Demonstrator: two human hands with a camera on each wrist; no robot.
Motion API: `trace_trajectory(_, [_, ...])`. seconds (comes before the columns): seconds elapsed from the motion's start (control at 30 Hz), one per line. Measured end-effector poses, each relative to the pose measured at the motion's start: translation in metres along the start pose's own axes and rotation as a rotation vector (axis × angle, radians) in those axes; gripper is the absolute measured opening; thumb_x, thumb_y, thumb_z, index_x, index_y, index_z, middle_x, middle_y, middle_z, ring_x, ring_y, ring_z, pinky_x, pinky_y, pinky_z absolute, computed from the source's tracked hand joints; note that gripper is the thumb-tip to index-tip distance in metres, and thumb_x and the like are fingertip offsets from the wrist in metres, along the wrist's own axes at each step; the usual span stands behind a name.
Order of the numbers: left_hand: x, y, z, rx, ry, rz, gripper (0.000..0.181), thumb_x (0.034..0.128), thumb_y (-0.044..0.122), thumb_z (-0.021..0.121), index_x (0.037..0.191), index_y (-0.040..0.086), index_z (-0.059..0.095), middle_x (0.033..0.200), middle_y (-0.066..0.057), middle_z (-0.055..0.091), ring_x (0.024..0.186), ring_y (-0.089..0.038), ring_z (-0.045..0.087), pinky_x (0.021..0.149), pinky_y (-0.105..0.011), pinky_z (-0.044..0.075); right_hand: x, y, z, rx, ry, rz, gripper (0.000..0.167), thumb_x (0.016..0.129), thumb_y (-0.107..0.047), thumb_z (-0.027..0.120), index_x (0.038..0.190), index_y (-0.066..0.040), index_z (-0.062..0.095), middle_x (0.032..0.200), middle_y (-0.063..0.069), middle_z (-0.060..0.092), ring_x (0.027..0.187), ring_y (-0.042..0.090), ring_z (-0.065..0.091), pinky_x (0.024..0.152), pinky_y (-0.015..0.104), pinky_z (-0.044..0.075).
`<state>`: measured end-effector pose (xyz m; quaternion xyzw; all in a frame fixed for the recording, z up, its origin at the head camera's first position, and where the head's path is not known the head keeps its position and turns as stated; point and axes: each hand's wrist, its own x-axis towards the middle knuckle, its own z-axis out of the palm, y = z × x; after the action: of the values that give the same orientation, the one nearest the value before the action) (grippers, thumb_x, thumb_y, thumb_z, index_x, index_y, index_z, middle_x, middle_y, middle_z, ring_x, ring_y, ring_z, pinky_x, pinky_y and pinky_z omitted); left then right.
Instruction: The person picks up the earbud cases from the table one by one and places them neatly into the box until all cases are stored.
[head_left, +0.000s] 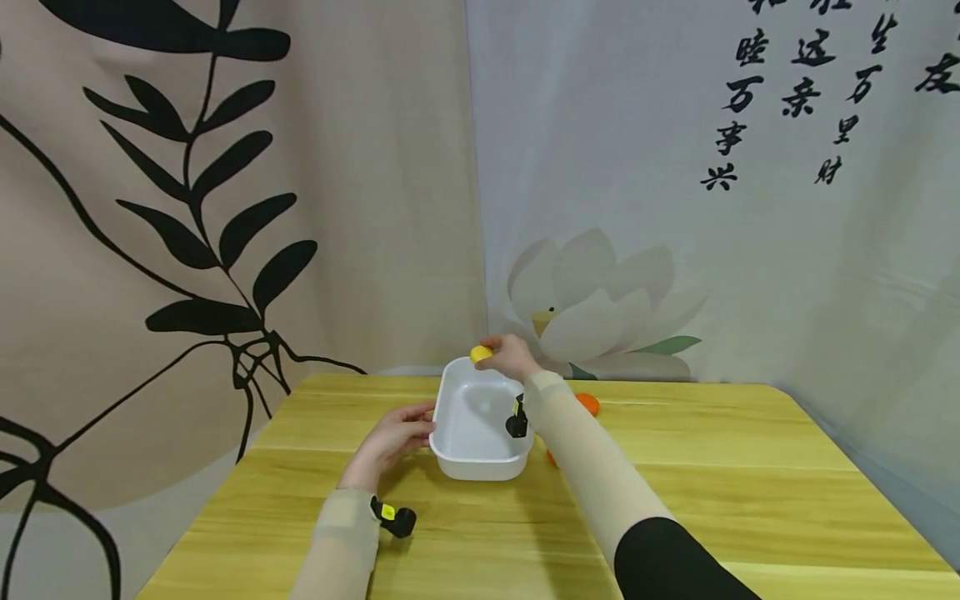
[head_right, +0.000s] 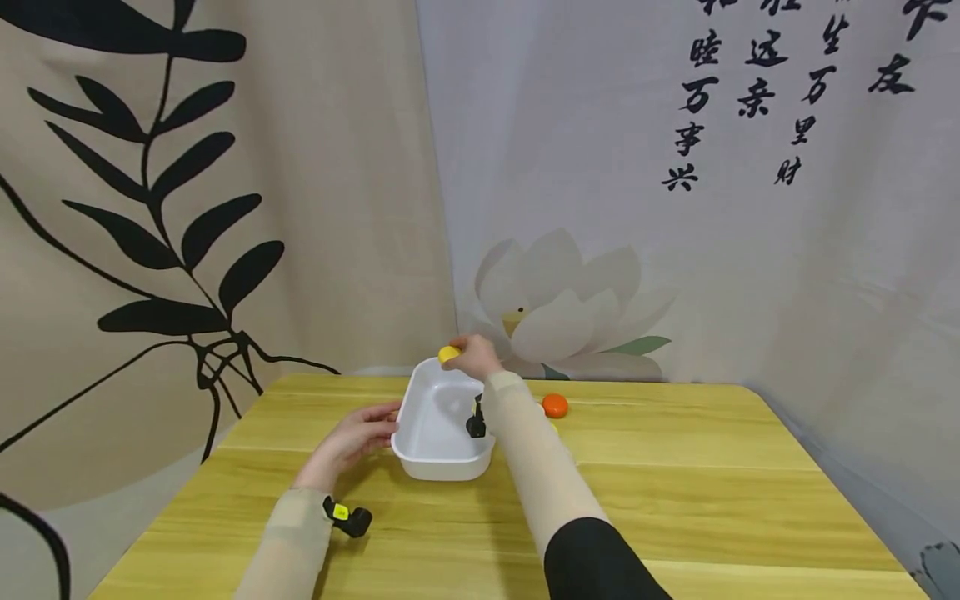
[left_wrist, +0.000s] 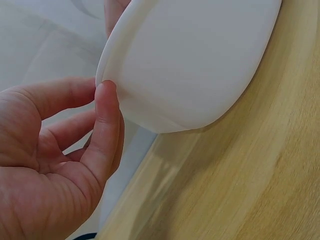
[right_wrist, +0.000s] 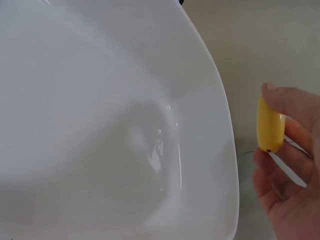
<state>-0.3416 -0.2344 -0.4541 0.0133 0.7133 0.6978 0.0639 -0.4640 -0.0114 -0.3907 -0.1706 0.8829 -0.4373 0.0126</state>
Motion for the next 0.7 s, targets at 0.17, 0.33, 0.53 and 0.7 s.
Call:
trace_trajectory(0.17, [0.000, 0.001, -0.001, -0.004, -0.010, 0.013, 0.048, 0.0923, -0.005, 0.057, 0.138, -0.010, 0.045, 0.108, -0.021, 0.055, 0.080, -0.019, 0.061, 0.071, -0.025, 0.055, 0.002, 0.001, 0.007, 0.004, -0.009, 0.014, 0.049, 0.081, -0.015, 0.079, 0.126, -0.004, 0.063, 0.122, 0.009, 0.062, 0.106, 0.024, 0.057, 0.094, 0.034, 0.048])
trace_trajectory(0.33, [-0.001, -0.001, -0.001, -0.043, -0.055, 0.033, 0.052, 0.0916, -0.008, 0.054, 0.140, -0.015, 0.037, 0.113, -0.028, 0.054, 0.082, -0.020, 0.062, 0.071, -0.024, 0.055, 0.001, 0.002, 0.015, -0.021, -0.010, -0.029, 0.047, 0.080, -0.015, 0.079, 0.123, -0.003, 0.066, 0.119, 0.010, 0.065, 0.107, 0.025, 0.057, 0.095, 0.036, 0.047])
trace_trajectory(0.53, [0.000, -0.002, -0.001, -0.031, -0.053, 0.024, 0.051, 0.0922, -0.006, 0.055, 0.140, -0.013, 0.039, 0.116, -0.028, 0.053, 0.082, -0.020, 0.062, 0.070, -0.024, 0.054, -0.002, 0.001, 0.023, -0.101, 0.010, -0.024, 0.046, 0.078, -0.019, 0.079, 0.120, -0.006, 0.068, 0.115, 0.007, 0.067, 0.103, 0.023, 0.058, 0.093, 0.035, 0.046])
trace_trajectory(0.7, [0.000, -0.001, 0.000, -0.021, -0.036, 0.017, 0.049, 0.0927, -0.005, 0.055, 0.140, -0.010, 0.042, 0.118, -0.029, 0.052, 0.082, -0.020, 0.061, 0.071, -0.024, 0.054, -0.005, 0.000, 0.027, -0.118, 0.009, -0.022, 0.049, 0.078, -0.019, 0.080, 0.122, -0.003, 0.066, 0.117, 0.010, 0.066, 0.105, 0.024, 0.059, 0.095, 0.035, 0.046])
